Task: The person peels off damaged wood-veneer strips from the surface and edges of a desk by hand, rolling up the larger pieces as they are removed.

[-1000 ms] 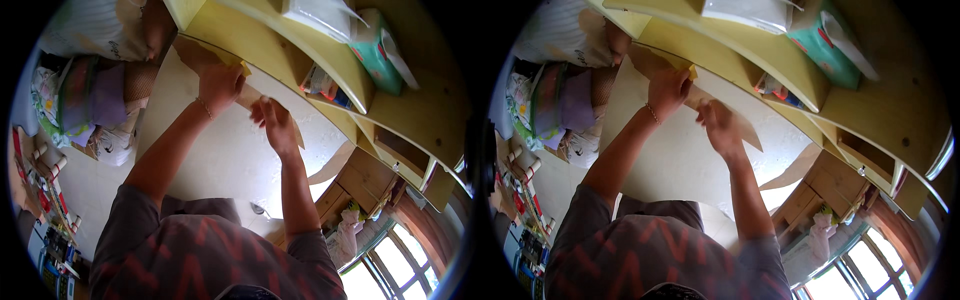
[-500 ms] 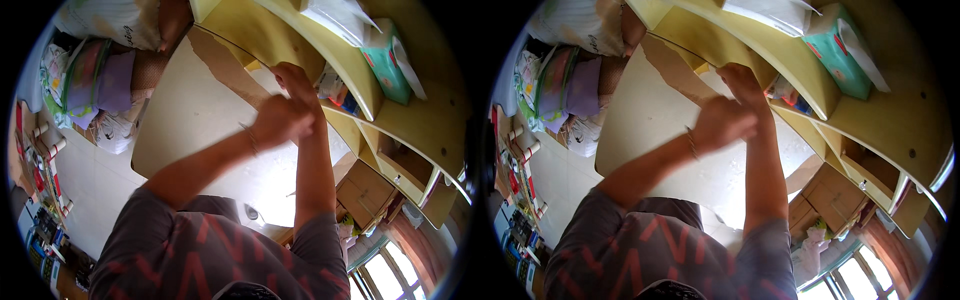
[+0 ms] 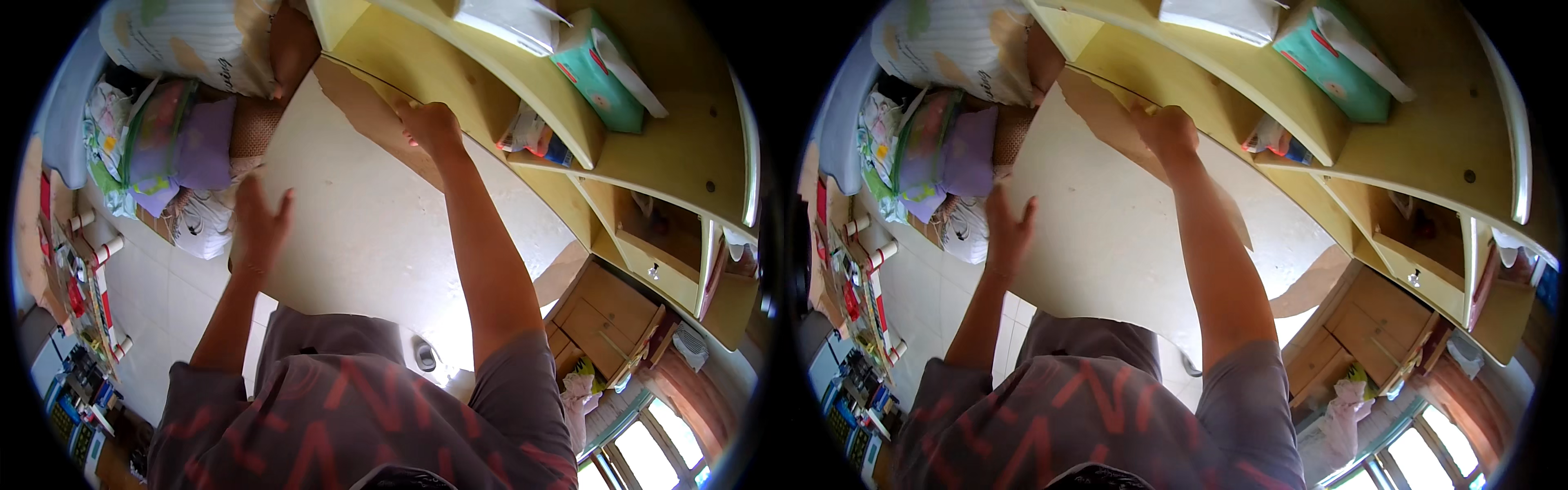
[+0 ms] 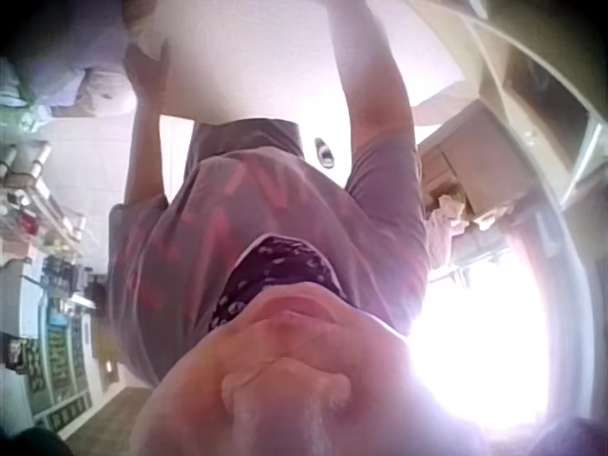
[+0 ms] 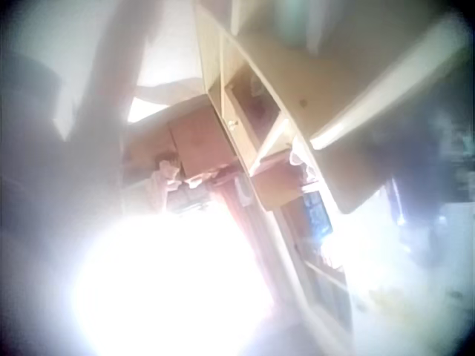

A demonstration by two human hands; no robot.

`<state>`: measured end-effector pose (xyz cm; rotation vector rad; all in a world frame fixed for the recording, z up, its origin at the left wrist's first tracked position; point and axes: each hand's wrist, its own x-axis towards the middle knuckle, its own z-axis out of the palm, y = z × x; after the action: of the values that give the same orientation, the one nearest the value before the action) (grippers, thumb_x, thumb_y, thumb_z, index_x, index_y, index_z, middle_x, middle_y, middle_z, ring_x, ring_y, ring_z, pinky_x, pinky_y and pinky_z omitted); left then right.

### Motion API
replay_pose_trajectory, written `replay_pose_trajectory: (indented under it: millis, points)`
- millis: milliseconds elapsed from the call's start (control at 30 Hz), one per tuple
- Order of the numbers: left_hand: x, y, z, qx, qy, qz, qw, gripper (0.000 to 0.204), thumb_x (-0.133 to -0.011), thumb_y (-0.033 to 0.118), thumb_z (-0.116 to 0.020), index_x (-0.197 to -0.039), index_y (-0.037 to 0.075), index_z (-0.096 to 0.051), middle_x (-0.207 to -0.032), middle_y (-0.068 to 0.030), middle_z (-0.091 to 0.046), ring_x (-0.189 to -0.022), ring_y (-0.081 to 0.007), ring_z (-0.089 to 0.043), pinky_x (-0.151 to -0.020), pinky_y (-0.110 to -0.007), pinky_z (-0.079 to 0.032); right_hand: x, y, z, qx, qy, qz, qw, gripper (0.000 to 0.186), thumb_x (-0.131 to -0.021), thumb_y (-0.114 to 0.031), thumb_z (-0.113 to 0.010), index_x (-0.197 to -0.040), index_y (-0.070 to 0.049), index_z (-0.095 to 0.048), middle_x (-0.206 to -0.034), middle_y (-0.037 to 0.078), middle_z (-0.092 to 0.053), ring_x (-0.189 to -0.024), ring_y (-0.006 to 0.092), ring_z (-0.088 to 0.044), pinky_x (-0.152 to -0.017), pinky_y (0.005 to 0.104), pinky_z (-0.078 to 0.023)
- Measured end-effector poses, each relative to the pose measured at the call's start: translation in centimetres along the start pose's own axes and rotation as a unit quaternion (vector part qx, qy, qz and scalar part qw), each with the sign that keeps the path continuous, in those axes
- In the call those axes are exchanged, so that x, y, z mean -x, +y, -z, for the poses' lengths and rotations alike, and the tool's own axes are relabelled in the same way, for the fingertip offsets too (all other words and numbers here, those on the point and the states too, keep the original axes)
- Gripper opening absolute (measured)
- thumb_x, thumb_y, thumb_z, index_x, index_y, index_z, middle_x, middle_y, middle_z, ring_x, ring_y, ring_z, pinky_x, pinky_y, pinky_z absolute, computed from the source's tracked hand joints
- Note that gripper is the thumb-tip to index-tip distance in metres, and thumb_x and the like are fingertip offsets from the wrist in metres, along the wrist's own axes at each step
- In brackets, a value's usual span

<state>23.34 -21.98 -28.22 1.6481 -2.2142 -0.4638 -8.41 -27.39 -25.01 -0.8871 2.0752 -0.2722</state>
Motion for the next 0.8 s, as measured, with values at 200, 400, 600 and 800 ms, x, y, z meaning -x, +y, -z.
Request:
replay_pose_trajectory:
  millis: [200, 400, 600, 800]
  points:
    - [9.0, -15.8, 0.8, -0.171, -0.272, -0.101, 0.942, 0.072, -0.089, 0.047, -0.057, -0.130, -0.009, -0.036, -0.118, -0.0364, -0.051, -0.107, -0.0483, -0.055, -0.087, -0.050, -0.048, -1.9, -0.2, -2.1, 0.038, 0.048, 0.039, 0.997, 0.043, -0.080, -0.046, -0.061, -0.068, -0.005, -0.066, -0.068, 0.008, -0.067, -0.059, 0.0198, -0.063, -0.066, 0.0343, -0.051]
    - [4.5, -6.6, 7.3, 0.070, -0.274, 0.256, 0.924, 0.076, -0.091, 0.051, -0.053, -0.134, -0.006, -0.024, -0.108, -0.0419, -0.055, -0.101, -0.0511, -0.057, -0.082, -0.051, -0.050, -0.7, 0.2, -0.6, -0.178, -0.004, 0.051, 0.983, 0.026, -0.083, -0.019, -0.057, -0.061, -0.007, -0.052, -0.052, 0.003, -0.046, -0.046, 0.0131, -0.048, -0.046, 0.0264, -0.039]
    - [4.5, -6.8, 7.6, 0.088, -0.299, 0.279, 0.908, 0.076, -0.091, 0.049, -0.054, -0.133, -0.006, -0.023, -0.101, -0.0389, -0.059, -0.097, -0.0512, -0.059, -0.078, -0.051, -0.051, -0.3, 1.5, -0.2, -0.354, 0.009, 0.007, 0.935, 0.028, -0.083, -0.017, -0.059, -0.059, -0.010, -0.045, -0.051, 0.000, -0.037, -0.044, 0.0125, -0.039, -0.044, 0.0266, -0.031]
    - [4.6, -7.2, 6.8, 0.104, -0.285, 0.282, 0.910, 0.077, -0.091, 0.045, -0.057, -0.132, -0.008, -0.020, -0.101, -0.0380, -0.059, -0.096, -0.0493, -0.060, -0.076, -0.049, -0.052, 0.7, 3.1, -0.5, -0.467, 0.026, 0.041, 0.883, 0.031, -0.083, -0.012, -0.057, -0.058, -0.013, -0.039, -0.052, -0.001, -0.031, -0.044, 0.0116, -0.032, -0.044, 0.0284, -0.027]
